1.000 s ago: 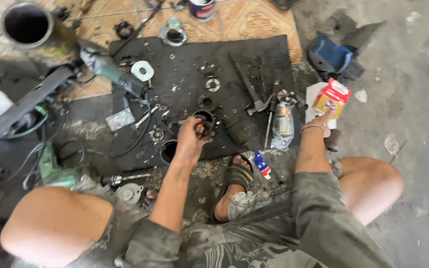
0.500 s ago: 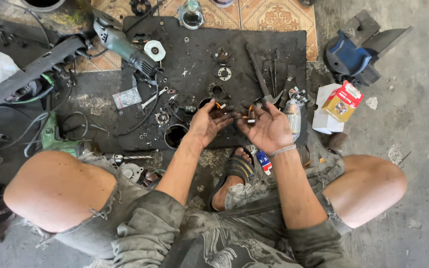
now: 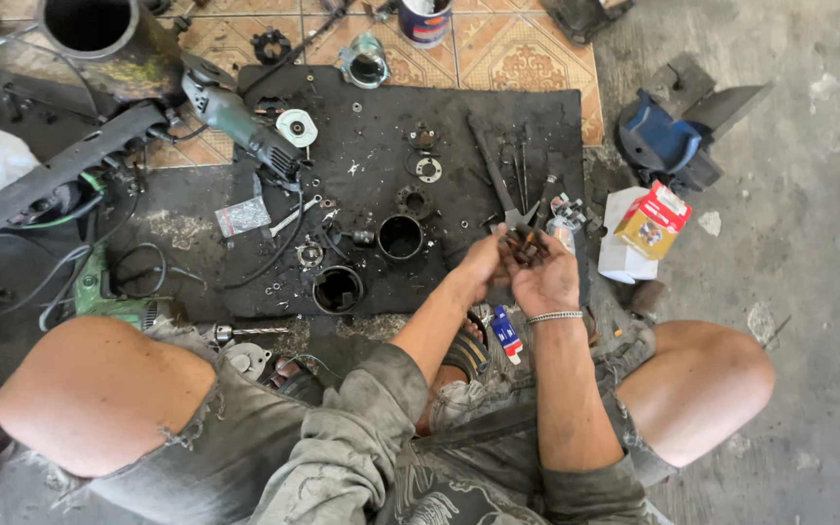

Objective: The person unpacks several small boxes containing mechanical parts and tools while sitting on the floor. They then use a hammer to tap a metal ring into a cylindrical metal housing, followed by inserting a small metal component into the housing.

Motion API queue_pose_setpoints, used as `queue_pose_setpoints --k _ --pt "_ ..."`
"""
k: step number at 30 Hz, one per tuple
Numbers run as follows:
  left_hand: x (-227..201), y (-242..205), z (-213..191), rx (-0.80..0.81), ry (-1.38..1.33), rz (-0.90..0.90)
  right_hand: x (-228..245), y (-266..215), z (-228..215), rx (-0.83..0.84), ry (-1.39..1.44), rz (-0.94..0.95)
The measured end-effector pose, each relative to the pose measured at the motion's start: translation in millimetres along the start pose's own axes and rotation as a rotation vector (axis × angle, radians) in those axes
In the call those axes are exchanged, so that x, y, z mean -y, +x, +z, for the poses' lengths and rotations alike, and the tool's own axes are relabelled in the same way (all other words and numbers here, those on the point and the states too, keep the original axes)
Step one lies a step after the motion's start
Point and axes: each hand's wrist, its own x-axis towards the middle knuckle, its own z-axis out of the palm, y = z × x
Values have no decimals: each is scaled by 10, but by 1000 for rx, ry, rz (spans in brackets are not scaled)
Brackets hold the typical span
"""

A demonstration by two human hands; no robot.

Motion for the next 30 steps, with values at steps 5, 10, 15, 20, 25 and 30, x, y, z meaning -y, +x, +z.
queue_pose_setpoints --k 5,10,15,20,25,30 --pt "-212 -214 -195 -61 186 102 -21 -21 60 25 -34 -23" --pt "-463 -669 -501 -167 292 438 -275 -566 581 167 -129 48" --pt "-604 -1179 -686 -124 735 743 -527 -893 850 266 -126 99" --pt "-592 -1341 -797 -245 710 774 -745 -302 412 470 -147 187" --pt "-588 -1348 -996 -263 533 739 -760 -747 665 696 -251 275" --pt "-379 -989 -1242 -369 305 564 -872 -909 931 365 -849 -277"
